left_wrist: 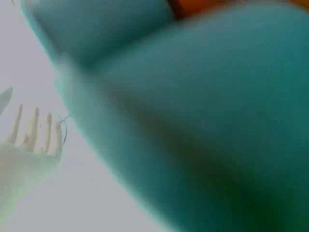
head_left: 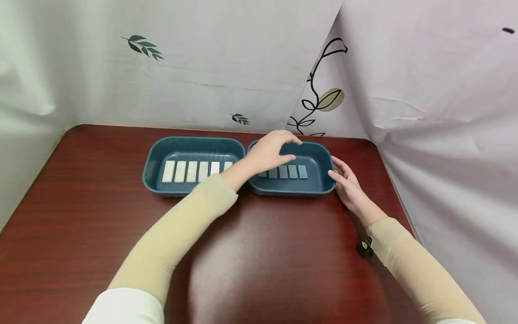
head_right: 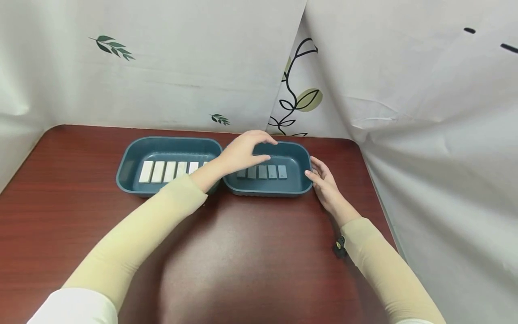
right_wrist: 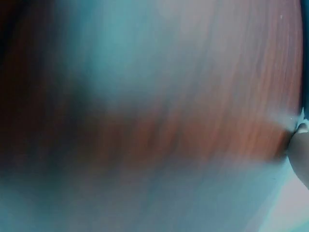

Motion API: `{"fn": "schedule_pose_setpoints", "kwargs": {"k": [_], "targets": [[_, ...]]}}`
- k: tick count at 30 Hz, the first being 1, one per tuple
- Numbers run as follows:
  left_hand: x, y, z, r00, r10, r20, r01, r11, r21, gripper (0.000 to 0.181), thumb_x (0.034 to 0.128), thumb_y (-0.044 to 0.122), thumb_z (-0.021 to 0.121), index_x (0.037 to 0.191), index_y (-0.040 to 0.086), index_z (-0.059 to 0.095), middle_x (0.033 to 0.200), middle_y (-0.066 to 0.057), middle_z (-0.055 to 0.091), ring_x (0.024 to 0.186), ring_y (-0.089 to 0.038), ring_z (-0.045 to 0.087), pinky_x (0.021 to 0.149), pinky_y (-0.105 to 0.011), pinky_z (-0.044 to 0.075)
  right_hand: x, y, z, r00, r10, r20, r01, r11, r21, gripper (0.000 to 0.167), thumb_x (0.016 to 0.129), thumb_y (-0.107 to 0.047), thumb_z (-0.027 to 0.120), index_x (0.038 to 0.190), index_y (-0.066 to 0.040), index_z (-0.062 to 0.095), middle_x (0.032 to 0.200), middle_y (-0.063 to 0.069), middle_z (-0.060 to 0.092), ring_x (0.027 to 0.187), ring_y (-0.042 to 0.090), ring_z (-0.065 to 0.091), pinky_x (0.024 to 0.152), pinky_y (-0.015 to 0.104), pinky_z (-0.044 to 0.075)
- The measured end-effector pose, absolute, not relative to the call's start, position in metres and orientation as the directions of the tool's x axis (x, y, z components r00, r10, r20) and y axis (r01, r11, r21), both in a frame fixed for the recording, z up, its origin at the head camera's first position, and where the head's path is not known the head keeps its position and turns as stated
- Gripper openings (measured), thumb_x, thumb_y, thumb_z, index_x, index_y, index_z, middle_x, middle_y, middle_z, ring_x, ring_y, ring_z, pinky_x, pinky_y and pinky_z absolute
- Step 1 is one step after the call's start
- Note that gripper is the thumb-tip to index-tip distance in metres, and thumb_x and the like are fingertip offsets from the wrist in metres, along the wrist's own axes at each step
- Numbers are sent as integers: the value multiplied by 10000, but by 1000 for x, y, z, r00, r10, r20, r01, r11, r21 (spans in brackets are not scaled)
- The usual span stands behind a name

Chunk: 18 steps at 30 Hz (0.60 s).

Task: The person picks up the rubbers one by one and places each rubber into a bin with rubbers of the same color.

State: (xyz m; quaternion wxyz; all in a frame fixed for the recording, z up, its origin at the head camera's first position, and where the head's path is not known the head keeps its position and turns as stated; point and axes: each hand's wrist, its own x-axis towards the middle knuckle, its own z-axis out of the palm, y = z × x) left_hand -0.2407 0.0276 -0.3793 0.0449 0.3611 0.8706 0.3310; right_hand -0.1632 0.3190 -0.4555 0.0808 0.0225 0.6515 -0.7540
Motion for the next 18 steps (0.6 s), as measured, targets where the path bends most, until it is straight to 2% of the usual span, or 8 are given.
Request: {"fn": "schedule_pose_setpoints", "kwargs": {"k": [4,7,9,13,18], "targets": [[-236,1,-370,-722,667,185,645,551,529,498,1036,282,719,1502,148,601,1584,-68,544,1512,-271,455,1271,-431,362,-165,315,-442,-990,-55,-129,133,-72,-989,683,1094,-88,486,1686,-49,150,1704,117,244,1555,189,279,1155,178,365],[-233,-19,-365,-720,663,205,668,582,464,562,1042,313,707,1558,165,540,1650,-86,472,1547,-300,411,1287,-472,332,-167,312,-431,-997,-27,-78,78,-8,-997,707,1083,-71,494,1687,-33,128,1760,191,114,1637,287,141,1254,248,284],[-230,-33,-363,-721,658,217,679,608,411,607,1042,347,701,1588,171,501,1685,-100,423,1564,-325,384,1295,-506,311,-168,310,-424,-1000,-15,-25,25,29,-999,706,1071,-40,502,1680,-17,146,1756,200,122,1643,331,113,1311,311,228],[-222,-62,-359,-732,644,220,679,664,313,678,1044,419,675,1627,166,438,1732,-131,331,1600,-383,310,1318,-569,232,-168,303,-411,-997,-1,81,-81,113,-990,704,1047,0,541,1664,-3,202,1742,165,189,1635,321,149,1355,390,143],[-209,-99,-360,-785,588,195,620,746,243,694,1056,481,618,1651,200,397,1768,-127,241,1636,-427,194,1328,-624,126,-165,293,-396,-975,-21,223,-220,273,-936,739,1002,58,609,1652,-28,267,1719,121,241,1615,275,195,1357,382,146]]}}
